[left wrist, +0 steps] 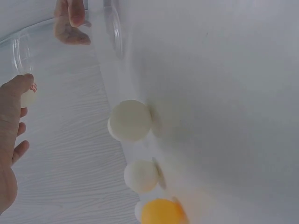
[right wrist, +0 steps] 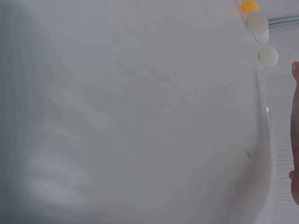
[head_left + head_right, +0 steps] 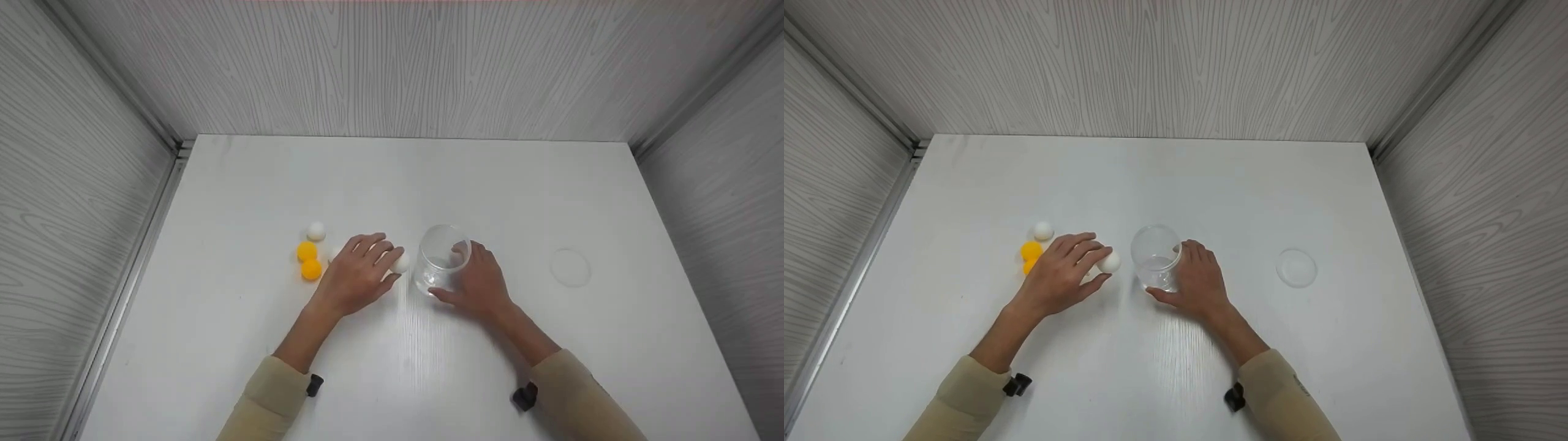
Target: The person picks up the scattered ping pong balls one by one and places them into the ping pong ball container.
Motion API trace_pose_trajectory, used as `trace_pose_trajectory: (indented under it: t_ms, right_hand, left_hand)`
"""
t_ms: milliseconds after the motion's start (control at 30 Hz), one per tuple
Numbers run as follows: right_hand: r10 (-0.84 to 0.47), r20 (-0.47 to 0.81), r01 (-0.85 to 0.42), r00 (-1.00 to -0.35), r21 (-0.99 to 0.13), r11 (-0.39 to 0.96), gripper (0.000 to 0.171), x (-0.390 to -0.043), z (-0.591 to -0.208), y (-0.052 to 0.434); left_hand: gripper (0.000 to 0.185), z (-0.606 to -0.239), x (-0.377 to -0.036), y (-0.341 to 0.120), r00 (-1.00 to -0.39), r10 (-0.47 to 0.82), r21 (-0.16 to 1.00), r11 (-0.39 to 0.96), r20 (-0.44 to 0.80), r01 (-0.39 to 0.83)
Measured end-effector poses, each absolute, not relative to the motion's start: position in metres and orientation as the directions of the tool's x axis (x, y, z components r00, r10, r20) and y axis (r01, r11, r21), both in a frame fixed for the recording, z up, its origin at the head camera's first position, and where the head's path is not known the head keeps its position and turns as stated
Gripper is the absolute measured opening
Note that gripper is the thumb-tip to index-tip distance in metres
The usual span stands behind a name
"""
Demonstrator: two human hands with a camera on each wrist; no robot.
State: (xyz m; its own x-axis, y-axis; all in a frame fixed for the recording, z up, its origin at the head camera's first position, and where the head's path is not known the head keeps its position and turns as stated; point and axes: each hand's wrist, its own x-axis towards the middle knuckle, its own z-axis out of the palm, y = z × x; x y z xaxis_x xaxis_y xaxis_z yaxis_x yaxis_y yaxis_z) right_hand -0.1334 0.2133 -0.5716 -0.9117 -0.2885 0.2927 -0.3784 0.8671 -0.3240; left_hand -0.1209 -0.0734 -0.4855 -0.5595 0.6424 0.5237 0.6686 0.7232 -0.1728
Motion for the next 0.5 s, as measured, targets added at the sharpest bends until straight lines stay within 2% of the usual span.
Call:
trace_pose_trajectory:
  t_ms: [500]
  right_hand:
    - [-0.294, 0.293, -0.382, -0.910, -0.313, 0.870, 0.097, -0.133, -0.570, 0.213]
  left_hand:
    - [0.045, -0.474, -0.120, -0.061, -0.508, 0.584, -0.099, 0.712, 0.634, 0.695]
